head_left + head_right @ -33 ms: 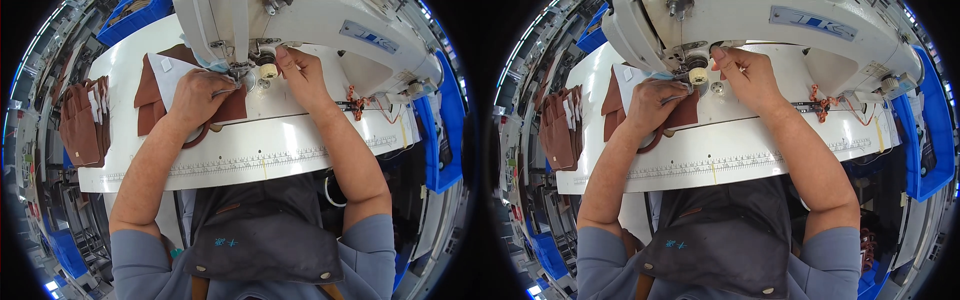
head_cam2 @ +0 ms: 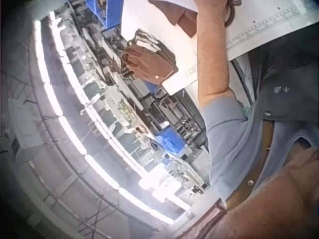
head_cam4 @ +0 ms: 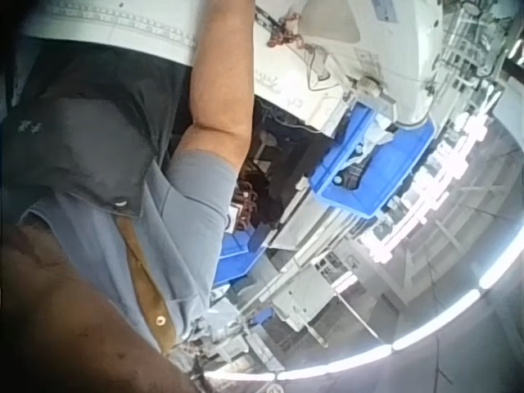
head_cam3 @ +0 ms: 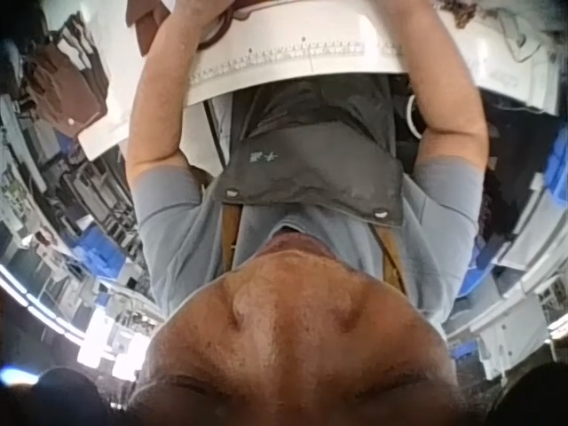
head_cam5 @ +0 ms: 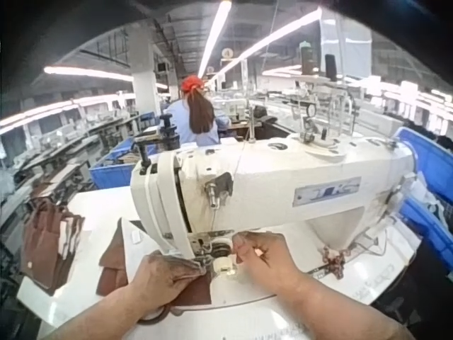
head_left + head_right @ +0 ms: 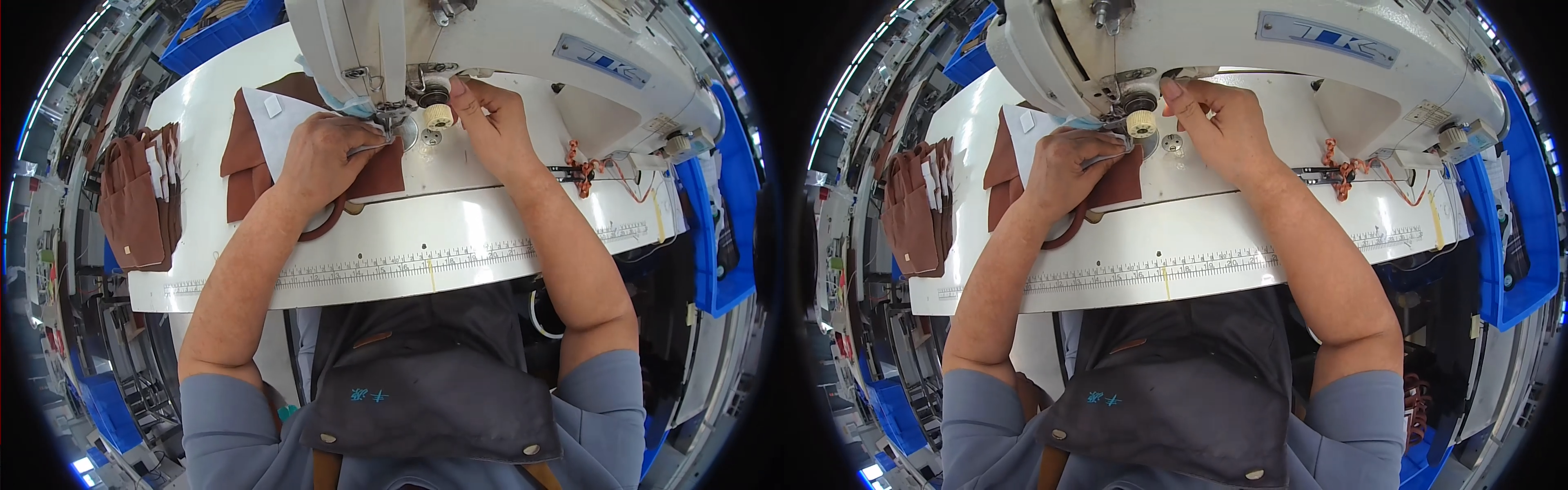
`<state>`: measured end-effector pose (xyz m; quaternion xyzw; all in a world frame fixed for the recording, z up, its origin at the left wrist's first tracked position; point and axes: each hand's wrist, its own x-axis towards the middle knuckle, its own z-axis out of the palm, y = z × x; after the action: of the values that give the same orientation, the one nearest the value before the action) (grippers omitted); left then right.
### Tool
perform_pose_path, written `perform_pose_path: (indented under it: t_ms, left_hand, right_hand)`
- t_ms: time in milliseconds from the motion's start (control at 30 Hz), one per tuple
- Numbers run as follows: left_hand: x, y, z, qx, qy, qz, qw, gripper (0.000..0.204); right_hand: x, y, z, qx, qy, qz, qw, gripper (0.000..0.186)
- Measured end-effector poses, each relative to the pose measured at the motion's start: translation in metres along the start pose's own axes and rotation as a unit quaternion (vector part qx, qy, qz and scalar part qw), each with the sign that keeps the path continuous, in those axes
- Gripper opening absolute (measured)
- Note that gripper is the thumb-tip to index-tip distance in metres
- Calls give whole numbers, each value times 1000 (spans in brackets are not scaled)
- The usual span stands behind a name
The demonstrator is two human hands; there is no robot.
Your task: Sewing and assembling brown leather bags using an industrial sewing machine.
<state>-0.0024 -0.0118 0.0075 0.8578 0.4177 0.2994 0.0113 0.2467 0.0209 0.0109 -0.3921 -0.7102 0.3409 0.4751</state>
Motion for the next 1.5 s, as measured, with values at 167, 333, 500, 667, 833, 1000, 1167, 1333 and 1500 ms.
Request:
perform_pose_path:
  t_ms: [167,333,500,667,833,1000,1167,1333,1500]
  left_hand:
    - [-1,15,-6,27,-25,-62,997,11]
    - [-14,56,-31,120,-162,-131,971,10]
    - [-37,51,-90,-116,-133,-113,978,13]
    - [-97,16,-155,-307,-22,-348,886,14]
    - [-193,-30,-146,-510,181,-418,730,18]
    - [-215,4,-111,-505,326,-528,600,14]
    - [-220,23,-110,-543,286,-527,588,20]
    - [-210,62,-111,-209,275,-444,827,58]
    - [-160,132,-121,43,53,-146,987,71]
  right_hand:
    - [1,4,4,-106,15,-71,992,61]
    - [1,17,1,-150,-16,-72,986,56]
    - [-5,23,1,-137,-52,-57,988,51]
    - [-30,-9,11,-123,-162,12,979,33]
    - [-63,-42,36,61,-339,-4,939,29]
    - [-88,-63,62,314,-277,186,889,33]
    - [-90,-67,73,290,-229,204,907,29]
    - [-87,-65,76,206,-212,207,933,23]
    - [-79,-78,81,258,-140,284,913,20]
